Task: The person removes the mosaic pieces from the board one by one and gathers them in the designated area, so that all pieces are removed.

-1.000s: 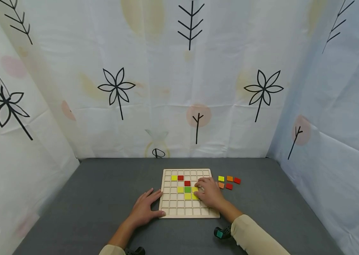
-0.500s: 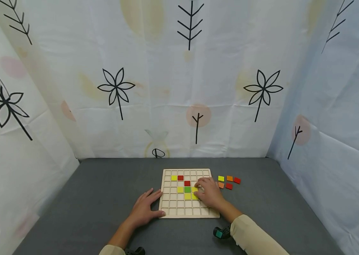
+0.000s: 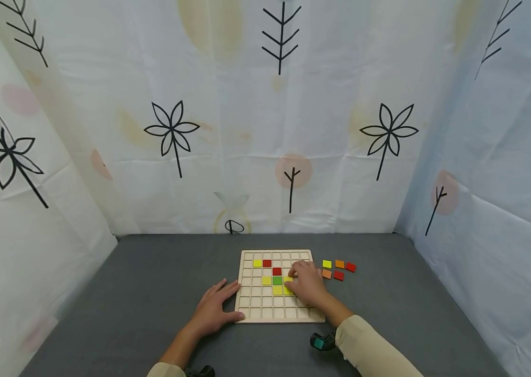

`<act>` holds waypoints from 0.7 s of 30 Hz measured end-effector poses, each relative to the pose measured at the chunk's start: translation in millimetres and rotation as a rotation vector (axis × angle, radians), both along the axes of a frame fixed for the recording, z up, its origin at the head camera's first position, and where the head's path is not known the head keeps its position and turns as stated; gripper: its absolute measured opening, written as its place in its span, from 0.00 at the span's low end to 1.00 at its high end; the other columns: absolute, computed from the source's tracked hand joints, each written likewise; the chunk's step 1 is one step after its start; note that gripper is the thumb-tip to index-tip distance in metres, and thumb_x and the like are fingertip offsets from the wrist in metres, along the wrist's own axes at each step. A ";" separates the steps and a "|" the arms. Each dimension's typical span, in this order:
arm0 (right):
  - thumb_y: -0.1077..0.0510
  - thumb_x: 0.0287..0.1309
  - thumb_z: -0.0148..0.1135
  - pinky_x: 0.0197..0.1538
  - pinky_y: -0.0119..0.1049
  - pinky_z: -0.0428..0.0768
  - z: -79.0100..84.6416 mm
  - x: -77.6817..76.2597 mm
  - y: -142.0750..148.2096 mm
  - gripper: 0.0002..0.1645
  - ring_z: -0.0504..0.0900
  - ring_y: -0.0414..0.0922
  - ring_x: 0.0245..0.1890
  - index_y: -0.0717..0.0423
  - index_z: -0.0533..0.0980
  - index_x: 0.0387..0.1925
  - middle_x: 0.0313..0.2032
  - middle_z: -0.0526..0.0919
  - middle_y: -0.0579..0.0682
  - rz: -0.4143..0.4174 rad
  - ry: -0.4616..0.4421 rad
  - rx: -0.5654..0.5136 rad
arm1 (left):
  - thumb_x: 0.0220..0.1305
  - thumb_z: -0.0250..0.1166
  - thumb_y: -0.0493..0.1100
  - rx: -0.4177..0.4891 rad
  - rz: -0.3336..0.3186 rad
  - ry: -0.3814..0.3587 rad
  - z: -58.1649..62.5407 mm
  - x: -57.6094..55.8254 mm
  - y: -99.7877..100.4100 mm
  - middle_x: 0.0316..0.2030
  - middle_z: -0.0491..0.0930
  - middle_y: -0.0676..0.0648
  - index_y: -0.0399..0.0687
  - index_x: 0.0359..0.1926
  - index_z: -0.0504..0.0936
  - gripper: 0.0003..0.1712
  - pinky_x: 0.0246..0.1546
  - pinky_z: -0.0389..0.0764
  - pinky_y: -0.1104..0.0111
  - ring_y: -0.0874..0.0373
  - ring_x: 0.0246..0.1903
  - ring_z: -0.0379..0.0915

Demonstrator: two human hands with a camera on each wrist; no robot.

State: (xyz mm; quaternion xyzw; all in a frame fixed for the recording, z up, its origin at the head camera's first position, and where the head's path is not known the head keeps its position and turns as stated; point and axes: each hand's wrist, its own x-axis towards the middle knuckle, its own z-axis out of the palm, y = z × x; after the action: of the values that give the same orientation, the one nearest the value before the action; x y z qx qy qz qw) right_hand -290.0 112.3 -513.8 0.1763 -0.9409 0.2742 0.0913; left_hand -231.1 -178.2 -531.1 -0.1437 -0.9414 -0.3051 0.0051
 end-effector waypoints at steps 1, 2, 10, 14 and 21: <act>0.52 0.55 0.69 0.48 0.54 0.67 0.1 -0.5 -0.7 0.08 0.70 0.56 0.55 0.48 0.78 0.33 0.46 0.79 0.49 -0.007 0.000 -0.002 | 0.49 0.71 0.66 -0.001 -0.002 0.000 -0.4 -0.2 -0.2 0.68 0.66 0.50 0.52 0.69 0.71 0.49 0.64 0.50 0.37 0.42 0.71 0.49; 0.52 0.55 0.70 0.47 0.54 0.67 0.2 -0.6 -1.2 0.09 0.70 0.56 0.55 0.48 0.77 0.32 0.44 0.79 0.48 -0.011 0.000 -0.007 | 0.49 0.71 0.67 -0.001 -0.004 0.000 -0.8 -0.4 -0.3 0.68 0.66 0.50 0.52 0.69 0.70 0.49 0.63 0.51 0.37 0.42 0.71 0.49; 0.58 0.55 0.70 0.52 0.57 0.67 -0.3 1.6 -1.3 0.06 0.73 0.53 0.51 0.48 0.78 0.31 0.38 0.81 0.45 0.002 0.058 -0.140 | 0.49 0.71 0.67 0.001 -0.013 0.009 -1.5 -0.4 -0.8 0.68 0.67 0.50 0.52 0.68 0.71 0.48 0.63 0.51 0.37 0.42 0.71 0.50; 0.59 0.54 0.71 0.53 0.57 0.67 -1.5 2.1 -0.8 0.07 0.76 0.49 0.44 0.47 0.78 0.29 0.35 0.81 0.42 0.020 0.085 -0.172 | 0.48 0.72 0.66 0.000 -0.007 0.006 -0.4 -0.7 -0.5 0.68 0.67 0.50 0.52 0.68 0.71 0.48 0.63 0.51 0.37 0.42 0.71 0.50; 0.60 0.55 0.71 0.50 0.51 0.69 -2.7 2.6 -0.6 0.09 0.72 0.41 0.33 0.46 0.77 0.30 0.29 0.79 0.37 0.053 0.078 -0.181 | 0.48 0.71 0.67 -0.005 -0.001 0.001 -1.2 -1.3 -0.9 0.68 0.66 0.50 0.53 0.69 0.71 0.49 0.64 0.51 0.38 0.43 0.71 0.50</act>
State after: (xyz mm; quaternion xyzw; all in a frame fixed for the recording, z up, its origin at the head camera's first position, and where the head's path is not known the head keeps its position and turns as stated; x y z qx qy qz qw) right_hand -287.4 111.6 -516.5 0.2029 -0.9030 0.3535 0.1360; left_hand -232.4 -179.2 -532.2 -0.1445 -0.9421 -0.3025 0.0051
